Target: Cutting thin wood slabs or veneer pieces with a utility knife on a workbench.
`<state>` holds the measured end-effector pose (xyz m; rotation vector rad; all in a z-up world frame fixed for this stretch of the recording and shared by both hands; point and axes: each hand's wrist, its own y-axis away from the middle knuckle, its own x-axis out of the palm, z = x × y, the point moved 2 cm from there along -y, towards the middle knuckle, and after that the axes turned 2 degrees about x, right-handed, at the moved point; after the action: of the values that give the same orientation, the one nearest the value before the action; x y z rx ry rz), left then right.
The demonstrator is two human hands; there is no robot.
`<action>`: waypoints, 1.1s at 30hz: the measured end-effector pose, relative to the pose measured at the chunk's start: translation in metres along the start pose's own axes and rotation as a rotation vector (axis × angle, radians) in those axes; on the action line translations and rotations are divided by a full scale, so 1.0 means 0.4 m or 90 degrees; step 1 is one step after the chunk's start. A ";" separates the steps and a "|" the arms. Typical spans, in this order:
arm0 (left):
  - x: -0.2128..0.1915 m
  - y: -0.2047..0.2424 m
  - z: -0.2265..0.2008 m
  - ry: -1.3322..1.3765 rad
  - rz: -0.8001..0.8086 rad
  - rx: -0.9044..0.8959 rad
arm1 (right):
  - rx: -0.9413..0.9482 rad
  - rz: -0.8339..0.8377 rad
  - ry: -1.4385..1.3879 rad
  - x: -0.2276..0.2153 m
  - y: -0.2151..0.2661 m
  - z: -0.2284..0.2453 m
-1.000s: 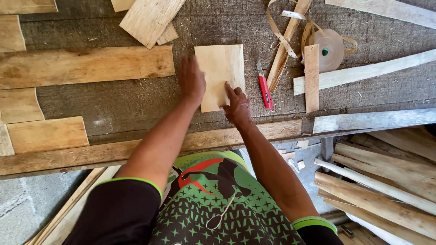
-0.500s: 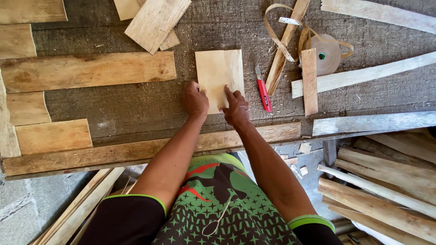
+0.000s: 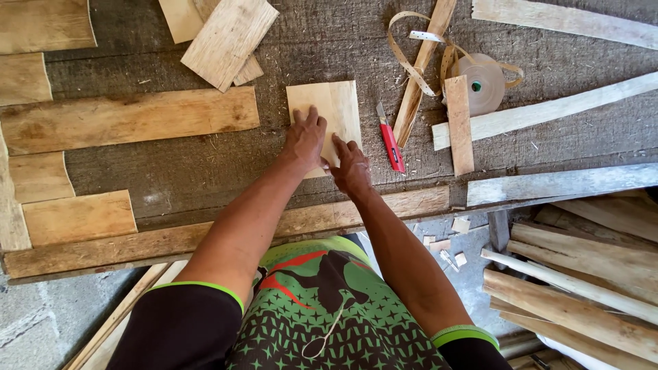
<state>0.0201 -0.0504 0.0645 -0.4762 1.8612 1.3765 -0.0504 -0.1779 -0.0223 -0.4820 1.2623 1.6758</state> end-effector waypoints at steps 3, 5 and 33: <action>0.072 -0.062 0.006 0.015 -0.053 -0.022 | -0.029 -0.022 -0.025 -0.014 -0.010 -0.003; 0.128 -0.107 0.007 0.002 -0.075 -0.022 | -0.052 -0.016 -0.029 -0.014 -0.006 -0.018; 0.033 -0.057 -0.015 -0.063 0.009 -0.043 | -0.250 -0.365 -0.222 -0.089 -0.073 -0.056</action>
<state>0.0250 -0.0621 0.0407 -0.4216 1.7468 1.4498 -0.0138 -0.2133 -0.0191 -0.6754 0.4719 1.4224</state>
